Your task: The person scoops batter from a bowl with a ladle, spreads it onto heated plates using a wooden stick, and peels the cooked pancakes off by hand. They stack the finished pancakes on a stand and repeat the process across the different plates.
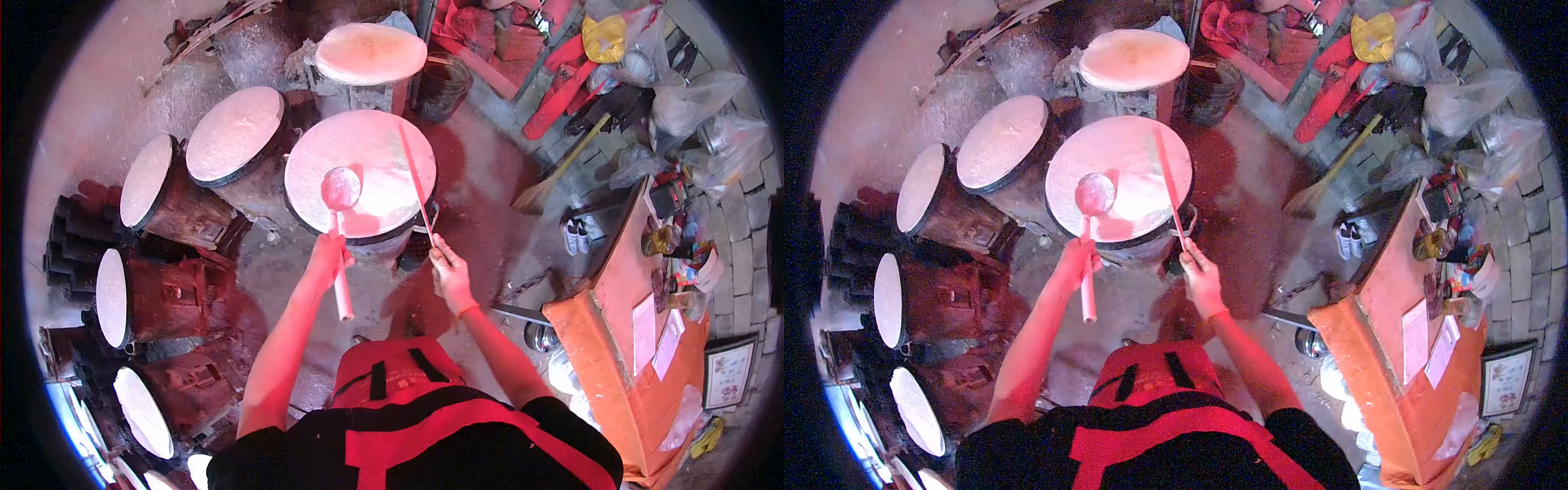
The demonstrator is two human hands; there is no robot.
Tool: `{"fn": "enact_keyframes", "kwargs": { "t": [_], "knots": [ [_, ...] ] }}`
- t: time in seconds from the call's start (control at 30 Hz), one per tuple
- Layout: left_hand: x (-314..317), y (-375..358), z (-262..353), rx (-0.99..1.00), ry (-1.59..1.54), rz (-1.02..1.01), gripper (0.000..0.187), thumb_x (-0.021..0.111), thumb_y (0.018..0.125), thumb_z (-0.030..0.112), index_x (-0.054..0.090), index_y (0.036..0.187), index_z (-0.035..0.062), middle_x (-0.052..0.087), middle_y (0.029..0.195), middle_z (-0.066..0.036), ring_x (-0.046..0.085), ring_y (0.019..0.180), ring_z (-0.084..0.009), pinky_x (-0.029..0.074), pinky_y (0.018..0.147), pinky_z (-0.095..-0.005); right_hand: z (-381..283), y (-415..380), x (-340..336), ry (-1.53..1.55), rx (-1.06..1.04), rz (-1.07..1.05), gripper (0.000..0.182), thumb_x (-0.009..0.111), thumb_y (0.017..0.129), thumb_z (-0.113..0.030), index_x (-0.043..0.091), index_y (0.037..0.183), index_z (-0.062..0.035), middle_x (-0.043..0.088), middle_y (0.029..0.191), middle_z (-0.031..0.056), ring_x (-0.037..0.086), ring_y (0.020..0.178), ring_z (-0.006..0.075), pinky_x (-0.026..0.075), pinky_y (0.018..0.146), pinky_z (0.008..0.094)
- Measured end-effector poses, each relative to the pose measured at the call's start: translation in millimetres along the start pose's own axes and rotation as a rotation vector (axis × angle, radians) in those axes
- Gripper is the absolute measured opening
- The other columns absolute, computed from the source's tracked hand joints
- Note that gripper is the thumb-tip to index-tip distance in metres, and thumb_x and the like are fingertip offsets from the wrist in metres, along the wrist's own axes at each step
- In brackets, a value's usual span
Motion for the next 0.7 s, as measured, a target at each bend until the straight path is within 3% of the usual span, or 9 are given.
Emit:
{"fn": "enact_keyframes", "kwargs": {
  "t": [0.2,0.3,0.33,0.37,0.43,0.47,0.53,0.63,0.7],
  "knots": [
    [52.8,34.9,-24.7,-0.193,-0.13,-0.089,0.01,0.046,0.088,0.006,0.042,0.094,-0.0005,0.048,0.073,-0.006,0.053,0.059,-0.0171,0.045,0.045,-0.0275,44.8,-1.8,57.7,0.17,0.414,-0.156,0.035,0.059,0.092,-0.034,0.054,0.126,-0.0329,0.037,0.051,-0.0067,0.031,0.033,0.0082,0.024,0.033,0.0251],
    [29.9,-24.5,32.9,0.404,0.111,-0.3,0.026,0.05,0.091,0.01,0.049,0.115,-0.002,0.06,0.084,-0.008,0.059,0.073,-0.0178,0.049,0.064,-0.0248,6.9,1.1,55.9,0.186,0.485,-0.314,0.034,0.059,0.091,-0.035,0.055,0.125,-0.0329,0.037,0.051,-0.0071,0.031,0.034,0.0077,0.023,0.033,0.0248],
    [11.3,-19.4,36.3,-0.163,-0.656,-0.596,0.019,0.046,0.095,0.01,0.049,0.11,-0.0013,0.055,0.077,-0.005,0.054,0.063,-0.0139,0.046,0.052,-0.0222,-27.1,-3.1,54.4,0.152,0.432,-0.337,0.035,0.059,0.091,-0.036,0.053,0.126,-0.0327,0.036,0.05,-0.0078,0.031,0.034,0.0076,0.024,0.033,0.0249],
    [8.4,-30.2,42.6,-0.246,-0.723,-0.619,0.017,0.046,0.095,0.011,0.049,0.107,-0.0012,0.052,0.075,-0.004,0.05,0.059,-0.0122,0.043,0.047,-0.0213,-46.2,6.8,46.2,0.109,0.349,-0.247,0.036,0.058,0.092,-0.036,0.054,0.127,-0.0294,0.032,0.051,-0.0085,0.028,0.034,0.0062,0.021,0.032,0.0241],
    [6.2,-78.3,53.1,-0.429,-0.872,-0.651,0.014,0.045,0.096,0.012,0.048,0.102,-0.001,0.046,0.07,-0.002,0.043,0.051,-0.0089,0.037,0.038,-0.0195,-72.5,27.6,25.8,0.094,0.211,-0.109,0.034,0.059,0.092,-0.034,0.057,0.126,-0.0266,0.045,0.056,-0.0047,0.033,0.038,0.0061,0.026,0.035,0.0248],
    [7.5,-92.2,59.6,-0.463,-0.854,-0.531,0.01,0.045,0.096,0.011,0.046,0.097,0.0003,0.044,0.069,-0.001,0.04,0.05,-0.0074,0.032,0.035,-0.0184,-22.9,61.8,7.4,-0.055,-0.01,-0.114,0.038,0.059,0.092,-0.03,0.055,0.129,-0.0212,0.057,0.078,0.0035,0.05,0.059,0.0129,0.04,0.052,0.0288],
    [11.5,-109.4,70.2,-0.522,-0.811,-0.295,0.01,0.045,0.095,0.009,0.042,0.087,0.0031,0.039,0.066,0.001,0.034,0.046,-0.0045,0.023,0.029,-0.0161,7.1,50.0,-0.6,-0.455,-0.371,-0.226,0.044,0.058,0.093,-0.022,0.049,0.134,-0.0103,0.052,0.133,0.0156,0.052,0.119,0.0182,0.038,0.1,0.0288],
    [-3.4,-122.5,49.3,-0.407,-0.681,-0.145,0.011,0.048,0.094,0.011,0.044,0.086,0.0041,0.041,0.066,0.002,0.034,0.046,-0.0044,0.026,0.032,-0.0158,-13.0,-3.0,17.5,-0.62,-0.209,-0.536,0.042,0.059,0.092,-0.019,0.051,0.132,-0.0083,0.054,0.132,0.0097,0.048,0.121,0.0119,0.036,0.1,0.0265],
    [-16.7,-142.7,24.1,-0.298,-0.561,0.027,0.011,0.05,0.093,0.013,0.045,0.088,0.0042,0.042,0.067,0.002,0.035,0.046,-0.0046,0.027,0.035,-0.0165,-32.8,2.8,8.6,-0.59,-0.26,-0.503,0.041,0.058,0.093,-0.018,0.051,0.132,-0.0081,0.055,0.131,0.0083,0.048,0.121,0.0126,0.036,0.101,0.0261]
  ]
}}
Point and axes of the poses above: each hand's wrist, its own y-axis towards the middle knuckle, its own x-axis out of the palm, z = x × y, the point moved 3 cm from there along y, towards the middle knuckle
